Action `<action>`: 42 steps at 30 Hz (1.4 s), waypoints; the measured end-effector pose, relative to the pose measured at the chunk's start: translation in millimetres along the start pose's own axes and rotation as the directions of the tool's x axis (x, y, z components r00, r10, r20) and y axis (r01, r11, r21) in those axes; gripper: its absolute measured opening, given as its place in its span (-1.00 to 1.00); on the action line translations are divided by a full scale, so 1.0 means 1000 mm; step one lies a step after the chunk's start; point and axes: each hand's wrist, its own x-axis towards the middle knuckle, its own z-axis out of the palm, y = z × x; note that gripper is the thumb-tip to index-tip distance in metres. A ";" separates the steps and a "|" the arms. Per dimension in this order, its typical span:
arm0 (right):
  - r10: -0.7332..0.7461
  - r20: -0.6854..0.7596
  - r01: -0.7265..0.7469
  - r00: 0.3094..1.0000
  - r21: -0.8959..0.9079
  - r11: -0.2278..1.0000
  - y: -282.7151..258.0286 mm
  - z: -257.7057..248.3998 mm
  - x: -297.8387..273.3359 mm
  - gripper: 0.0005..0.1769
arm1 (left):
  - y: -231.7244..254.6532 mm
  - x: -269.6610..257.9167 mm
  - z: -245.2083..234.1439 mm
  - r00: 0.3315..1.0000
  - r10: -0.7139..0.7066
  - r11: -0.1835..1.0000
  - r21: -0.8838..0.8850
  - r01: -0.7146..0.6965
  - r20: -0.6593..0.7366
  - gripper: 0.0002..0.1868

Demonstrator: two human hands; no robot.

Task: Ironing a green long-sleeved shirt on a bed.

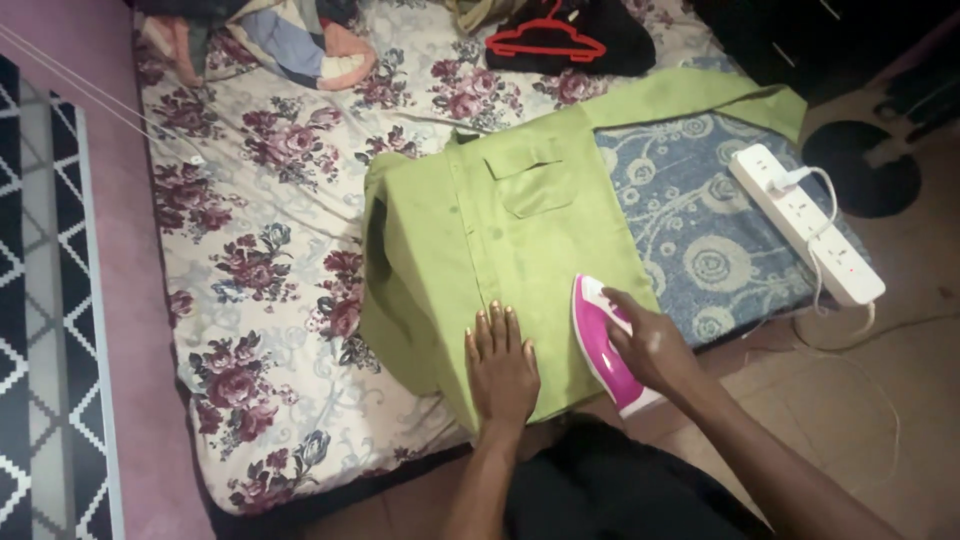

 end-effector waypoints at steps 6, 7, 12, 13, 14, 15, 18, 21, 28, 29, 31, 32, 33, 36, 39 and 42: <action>0.444 0.146 -0.456 0.884 0.057 0.888 -0.050 -0.027 0.060 -0.34 | -0.001 -0.001 0.011 0.998 0.004 1.000 0.018 -0.003 -0.062 -0.33; 0.428 0.156 -0.442 0.890 0.067 0.894 -0.027 -0.015 0.089 -0.34 | -0.006 -0.001 0.011 0.998 -0.006 0.999 0.035 0.008 -0.067 -0.33; 0.048 -0.184 -0.047 0.982 0.007 0.999 0.039 -0.022 0.196 -0.43 | -0.003 0.000 0.015 0.997 0.021 0.998 0.062 -0.016 -0.073 -0.33; 0.050 -0.182 -0.049 0.982 0.008 0.999 0.043 -0.027 0.199 -0.43 | -0.001 -0.002 0.015 0.997 0.021 0.998 0.063 -0.016 -0.070 -0.33; 0.026 -0.155 -0.026 0.988 0.001 1.000 0.046 -0.033 0.204 -0.42 | -0.001 -0.001 0.015 0.997 0.014 0.998 0.062 -0.010 -0.077 -0.33; 0.001 -0.128 -0.002 0.992 -0.006 1.000 0.047 -0.038 0.210 -0.42 | -0.002 0.000 0.014 0.996 0.008 0.998 0.061 -0.003 -0.084 -0.33; -0.020 -0.040 0.019 0.999 -0.018 1.000 0.049 -0.047 0.185 -0.41 | 0.001 -0.001 0.010 0.995 -0.021 0.997 0.067 0.028 -0.099 -0.31; 0.195 0.152 -0.189 0.969 -0.056 0.980 0.017 -0.068 0.125 -0.38 | 0.004 -0.006 0.003 0.978 -0.102 0.994 0.028 0.109 -0.179 -0.25; 0.016 0.186 -0.010 0.982 -0.034 0.999 0.047 -0.062 0.031 -0.42 | 0.006 -0.001 -0.004 0.973 -0.174 0.982 0.047 0.183 -0.154 -0.24; 0.005 0.174 0.005 0.985 -0.059 0.998 0.048 -0.063 0.029 -0.39 | 0.005 -0.002 -0.002 0.972 -0.171 0.982 0.049 0.181 -0.161 -0.23; -0.005 0.154 0.018 0.988 -0.083 0.996 0.050 -0.059 0.039 -0.36 | 0.004 0.000 -0.002 0.972 -0.161 0.984 0.051 0.172 -0.171 -0.23; 0.009 0.162 -0.001 0.987 -0.049 0.999 0.052 -0.053 0.050 -0.37 | 0.005 0.001 -0.003 0.971 -0.163 0.984 0.047 0.173 -0.176 -0.23; 0.022 0.171 -0.020 0.985 -0.016 1.000 0.055 -0.048 0.060 -0.37 | 0.005 0.001 -0.004 0.970 -0.165 0.984 0.043 0.175 -0.181 -0.22; 0.027 0.113 -0.022 0.993 -0.045 0.999 0.050 -0.041 0.116 -0.41 | 0.006 -0.001 -0.005 0.972 -0.171 0.983 0.043 0.180 -0.162 -0.22; 0.172 0.155 -0.171 0.973 -0.019 0.985 -0.004 -0.072 0.151 -0.39 | 0.007 0.002 -0.006 0.973 -0.174 0.983 0.038 0.182 -0.154 -0.22; 0.086 0.093 -0.088 0.992 0.025 0.996 0.039 -0.046 0.171 -0.39 | 0.007 -0.001 -0.010 0.969 -0.194 0.980 0.020 0.200 -0.154 -0.22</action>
